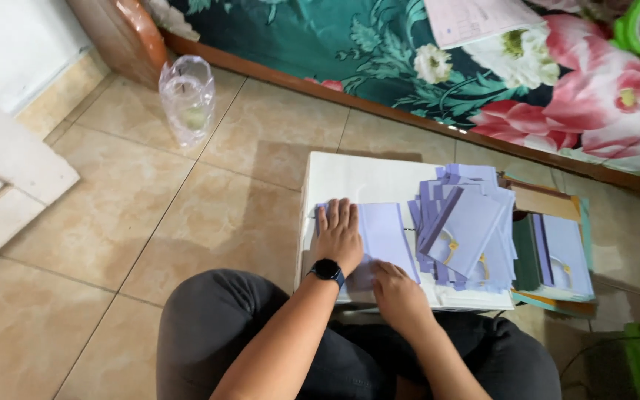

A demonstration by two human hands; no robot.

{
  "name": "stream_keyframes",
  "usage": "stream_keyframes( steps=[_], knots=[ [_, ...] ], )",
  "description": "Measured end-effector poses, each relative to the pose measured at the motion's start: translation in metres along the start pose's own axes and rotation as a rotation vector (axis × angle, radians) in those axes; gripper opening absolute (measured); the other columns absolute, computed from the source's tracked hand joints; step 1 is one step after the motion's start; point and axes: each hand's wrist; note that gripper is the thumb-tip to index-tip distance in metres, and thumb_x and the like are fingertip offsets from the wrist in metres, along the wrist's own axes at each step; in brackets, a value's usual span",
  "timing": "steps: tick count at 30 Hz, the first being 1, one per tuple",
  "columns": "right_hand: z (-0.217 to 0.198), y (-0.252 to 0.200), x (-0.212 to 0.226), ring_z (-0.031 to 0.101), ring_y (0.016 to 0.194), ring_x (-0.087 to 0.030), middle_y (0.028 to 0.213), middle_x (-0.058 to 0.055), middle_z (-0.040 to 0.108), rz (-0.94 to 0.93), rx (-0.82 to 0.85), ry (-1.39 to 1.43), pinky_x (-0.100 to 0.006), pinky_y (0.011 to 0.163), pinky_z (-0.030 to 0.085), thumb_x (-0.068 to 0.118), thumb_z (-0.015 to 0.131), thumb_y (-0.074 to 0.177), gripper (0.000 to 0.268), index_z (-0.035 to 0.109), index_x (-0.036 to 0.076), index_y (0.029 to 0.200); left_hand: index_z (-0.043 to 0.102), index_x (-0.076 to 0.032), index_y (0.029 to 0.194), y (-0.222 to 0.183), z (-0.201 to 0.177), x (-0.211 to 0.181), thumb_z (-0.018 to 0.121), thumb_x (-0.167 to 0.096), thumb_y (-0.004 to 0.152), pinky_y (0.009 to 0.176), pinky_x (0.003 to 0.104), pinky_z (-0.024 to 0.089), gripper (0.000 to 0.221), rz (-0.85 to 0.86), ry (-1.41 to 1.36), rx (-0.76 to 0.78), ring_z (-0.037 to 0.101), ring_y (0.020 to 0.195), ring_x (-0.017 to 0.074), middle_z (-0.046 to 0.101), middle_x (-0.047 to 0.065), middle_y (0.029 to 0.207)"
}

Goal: Folding the flaps of paper envelopes and organizing them into stacks on a flat surface.

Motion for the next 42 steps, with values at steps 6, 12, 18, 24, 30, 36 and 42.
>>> stream_keyframes(
  steps=[6, 12, 18, 24, 30, 36, 42],
  knots=[
    [-0.023, 0.002, 0.026, 0.075, 0.098, -0.033, 0.112, -0.013, 0.066, 0.234, 0.093, 0.427, -0.041, 0.079, 0.063, 0.029, 0.064, 0.094, 0.053, 0.054, 0.013, 0.143, 0.031, -0.004, 0.156, 0.009, 0.025, 0.006, 0.035, -0.02, 0.099, 0.124, 0.061, 0.003, 0.06, 0.027, 0.022, -0.072, 0.015, 0.154, 0.0391, 0.025, 0.017, 0.165],
    [-0.011, 0.027, 0.001, 0.076, 0.1, -0.028, 0.109, -0.013, 0.074, 0.399, 0.237, 0.64, -0.041, 0.081, 0.061, 0.044, 0.063, 0.095, 0.069, 0.042, 0.012, 0.153, 0.033, -0.004, 0.156, 0.01, 0.026, 0.005, 0.035, -0.019, 0.099, 0.123, 0.061, 0.002, 0.059, 0.025, -0.013, -0.103, 0.016, 0.155, 0.0392, 0.027, 0.017, 0.165],
    [-0.031, 0.027, 0.025, 0.075, 0.085, -0.029, 0.092, -0.015, 0.074, 0.39, 0.167, 0.766, -0.04, 0.072, 0.057, 0.021, 0.059, 0.097, 0.051, 0.053, 0.007, 0.146, 0.031, -0.005, 0.157, 0.013, 0.021, 0.006, 0.039, -0.016, 0.098, 0.124, 0.061, 0.003, 0.06, 0.017, -0.056, -0.039, 0.013, 0.156, 0.0397, 0.024, 0.019, 0.166],
    [-0.035, 0.023, 0.015, 0.069, 0.077, -0.031, 0.088, -0.02, 0.067, 0.371, -0.053, 0.853, -0.044, 0.072, 0.055, 0.009, 0.056, 0.092, 0.057, 0.048, 0.007, 0.149, 0.027, -0.005, 0.158, 0.008, -0.011, 0.0, 0.036, -0.008, 0.099, 0.123, 0.061, 0.006, 0.06, -0.003, -0.259, -0.131, 0.011, 0.155, 0.0441, 0.017, 0.023, 0.167],
    [-0.064, 0.016, -0.098, 0.065, 0.067, -0.029, 0.095, -0.024, 0.071, 0.485, -0.378, 0.687, -0.041, 0.067, 0.054, 0.005, 0.055, 0.097, 0.046, 0.056, 0.004, 0.142, 0.032, -0.006, 0.158, -0.001, -0.02, -0.011, 0.036, -0.017, 0.103, 0.124, 0.059, 0.011, 0.056, 0.148, -0.219, -0.096, 0.01, 0.156, 0.0422, 0.021, 0.021, 0.168],
    [-0.076, -0.007, -0.145, 0.07, 0.102, -0.037, 0.115, -0.022, 0.072, 0.851, -0.29, 0.338, -0.052, 0.076, 0.06, 0.016, 0.06, 0.098, 0.058, 0.048, 0.005, 0.154, 0.036, -0.008, 0.154, -0.003, -0.012, -0.01, 0.04, -0.034, 0.103, 0.124, 0.061, 0.005, 0.057, 0.147, -0.027, 0.092, 0.01, 0.157, 0.0404, 0.022, 0.02, 0.167],
    [-0.044, -0.003, -0.155, 0.062, 0.11, -0.046, 0.127, -0.022, 0.055, 0.827, -0.336, -0.082, -0.057, 0.083, 0.055, 0.037, 0.074, 0.086, 0.075, 0.05, 0.006, 0.149, 0.031, -0.008, 0.158, -0.003, -0.017, -0.011, 0.034, -0.038, 0.104, 0.125, 0.058, 0.003, 0.062, 0.142, 0.022, 0.17, 0.01, 0.157, 0.0367, 0.018, 0.017, 0.169]
  ],
)
Point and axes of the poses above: each hand's wrist, its own y-axis towards the middle knuckle, its own z-axis out of the palm, x = y × z
